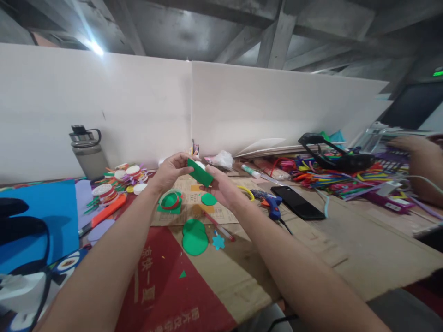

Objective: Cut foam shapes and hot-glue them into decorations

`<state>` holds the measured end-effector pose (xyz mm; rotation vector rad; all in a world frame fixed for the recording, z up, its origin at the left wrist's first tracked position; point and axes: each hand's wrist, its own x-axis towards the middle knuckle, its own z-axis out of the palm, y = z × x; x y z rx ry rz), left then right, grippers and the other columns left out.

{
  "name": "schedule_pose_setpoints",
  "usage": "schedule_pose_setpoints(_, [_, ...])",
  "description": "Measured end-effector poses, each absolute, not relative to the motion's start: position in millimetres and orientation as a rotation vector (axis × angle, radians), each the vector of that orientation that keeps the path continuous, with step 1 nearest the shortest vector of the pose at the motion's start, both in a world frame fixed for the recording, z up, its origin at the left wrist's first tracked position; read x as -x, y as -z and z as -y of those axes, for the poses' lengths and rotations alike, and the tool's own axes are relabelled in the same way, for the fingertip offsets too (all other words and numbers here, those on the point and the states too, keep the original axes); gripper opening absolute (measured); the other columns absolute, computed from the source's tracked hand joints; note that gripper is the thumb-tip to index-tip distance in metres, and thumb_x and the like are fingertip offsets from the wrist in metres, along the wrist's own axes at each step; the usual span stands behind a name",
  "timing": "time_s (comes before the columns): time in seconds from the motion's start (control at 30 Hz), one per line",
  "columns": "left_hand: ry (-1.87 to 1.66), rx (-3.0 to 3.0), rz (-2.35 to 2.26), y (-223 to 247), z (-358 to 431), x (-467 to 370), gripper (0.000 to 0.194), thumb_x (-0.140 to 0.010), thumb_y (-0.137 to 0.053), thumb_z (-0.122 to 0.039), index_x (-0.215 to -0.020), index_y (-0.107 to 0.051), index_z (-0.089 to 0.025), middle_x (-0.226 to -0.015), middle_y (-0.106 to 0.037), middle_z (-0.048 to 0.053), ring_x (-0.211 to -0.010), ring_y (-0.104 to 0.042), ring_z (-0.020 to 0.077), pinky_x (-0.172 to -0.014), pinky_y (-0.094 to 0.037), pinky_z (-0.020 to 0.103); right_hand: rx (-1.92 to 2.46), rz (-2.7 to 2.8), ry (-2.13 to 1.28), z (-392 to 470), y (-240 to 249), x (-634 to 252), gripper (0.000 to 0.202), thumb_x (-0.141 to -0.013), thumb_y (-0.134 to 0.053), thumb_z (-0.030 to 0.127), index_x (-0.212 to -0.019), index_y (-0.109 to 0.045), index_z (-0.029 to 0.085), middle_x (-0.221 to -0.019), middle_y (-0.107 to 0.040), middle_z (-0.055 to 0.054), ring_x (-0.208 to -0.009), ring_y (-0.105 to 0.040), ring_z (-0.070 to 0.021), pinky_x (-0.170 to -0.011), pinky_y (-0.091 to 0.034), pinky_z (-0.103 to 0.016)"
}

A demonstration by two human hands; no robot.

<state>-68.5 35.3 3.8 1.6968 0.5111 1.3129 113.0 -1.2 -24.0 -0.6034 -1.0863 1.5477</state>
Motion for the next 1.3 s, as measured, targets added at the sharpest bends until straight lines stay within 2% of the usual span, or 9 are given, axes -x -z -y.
schedule_pose_setpoints(0.13, [-1.369, -1.674, -0.488, -2.2, -31.3, 67.2, 0.021, -0.066, -0.084, -0.019, -0.08, -0.068, -0.017, -0.119, -0.069, 0.009, -0.111, -0.062, 0.0224, -0.094, -0.048, 0.036, 0.559, 1.194, -1.294, -3.9, 28.5, -113.8, 0.036, -0.071, -0.078, 0.042, -0.102, -0.068, 0.026, -0.101, -0.067, 0.001, -0.088, -0.06, -0.0131, -0.073, -0.049, -0.024])
schedule_pose_setpoints(0.27, [-1.443, -1.629, -0.526, -4.3, -25.7, 59.6, 0.024, -0.065, -0.084, -0.021, -0.08, -0.065, -0.017, -0.122, -0.067, 0.008, -0.115, -0.06, 0.024, -0.095, -0.048, 0.037, 0.593, 1.272, -1.048, -12.2, 32.6, -113.5, 0.043, -0.072, -0.076, 0.043, -0.11, -0.066, 0.025, -0.11, -0.068, -0.002, -0.094, -0.061, -0.0152, -0.083, -0.05, -0.029])
schedule_pose_setpoints(0.37, [-1.487, -1.648, -0.601, -6.8, -22.1, 54.2, 0.029, -0.065, -0.084, -0.023, -0.087, -0.066, -0.018, -0.125, -0.065, 0.008, -0.119, -0.058, 0.0244, -0.096, -0.047, 0.036, 0.605, 1.294, -0.959, -13.1, 31.6, -113.2, 0.048, -0.073, -0.075, 0.043, -0.114, -0.064, 0.022, -0.114, -0.067, -0.005, -0.097, -0.062, -0.0177, -0.084, -0.052, -0.031])
schedule_pose_setpoints(0.53, [-1.316, -1.471, -0.687, -4.8, -21.0, 49.0, 0.04, -0.073, -0.078, -0.029, -0.11, -0.066, -0.021, -0.114, -0.07, 0.009, -0.103, -0.065, 0.0235, -0.087, -0.053, 0.037, 0.703, 1.315, -0.781, -4.8, 26.9, -114.0, 0.053, -0.072, -0.076, 0.042, -0.117, -0.061, 0.017, -0.114, -0.068, -0.009, -0.097, -0.065, -0.0206, -0.086, -0.053, -0.034])
schedule_pose_setpoints(0.73, [-1.071, -1.107, -0.509, 1.0, -19.1, 43.5, 0.039, -0.089, -0.056, -0.044, -0.119, -0.065, -0.019, -0.107, -0.073, 0.012, -0.103, -0.068, 0.0276, -0.091, -0.054, 0.05, 0.849, 1.357, -0.503, -2.3, 30.0, -114.5, 0.058, -0.07, -0.076, 0.038, -0.122, -0.06, 0.017, -0.123, -0.065, -0.012, -0.109, -0.062, -0.0243, -0.094, -0.051, -0.038])
schedule_pose_setpoints(0.93, [-1.177, -1.086, -0.577, 10.0, -17.9, 32.1, 0.021, -0.092, -0.057, -0.021, -0.108, -0.067, -0.014, -0.097, -0.075, 0.012, -0.095, -0.071, 0.023, -0.094, -0.054, 0.05, 0.857, 1.344, -0.523, -11.2, 36.6, -116.6, 0.06, -0.071, -0.076, 0.04, -0.124, -0.06, 0.018, -0.123, -0.066, -0.012, -0.108, -0.063, -0.0242, -0.095, -0.05, -0.04])
schedule_pose_setpoints(1.1, [-1.245, -1.01, -0.626, 13.6, -22.4, 32.9, 0.019, -0.094, -0.053, -0.022, -0.099, -0.068, -0.011, -0.092, -0.075, 0.013, -0.089, -0.072, 0.0226, -0.089, -0.057, 0.049, 0.838, 1.287, -0.61, -15.5, 38.2, -119.6, 0.061, -0.071, -0.076, 0.043, -0.123, -0.06, 0.016, -0.118, -0.069, -0.012, -0.102, -0.065, -0.0231, -0.094, -0.051, -0.038])
schedule_pose_setpoints(1.3, [-1.459, -0.773, -0.833, 9.3, -35.6, 52.0, 0.01, -0.091, -0.056, -0.016, -0.093, -0.066, -0.013, -0.079, -0.074, 0.006, -0.077, -0.072, 0.0179, -0.083, -0.059, 0.044, 0.975, 1.311, -0.593, -13.4, 39.3, -120.8, 0.057, -0.072, -0.073, 0.045, -0.12, -0.062, 0.015, -0.115, -0.069, -0.011, -0.101, -0.065, -0.0222, -0.092, -0.05, -0.036])
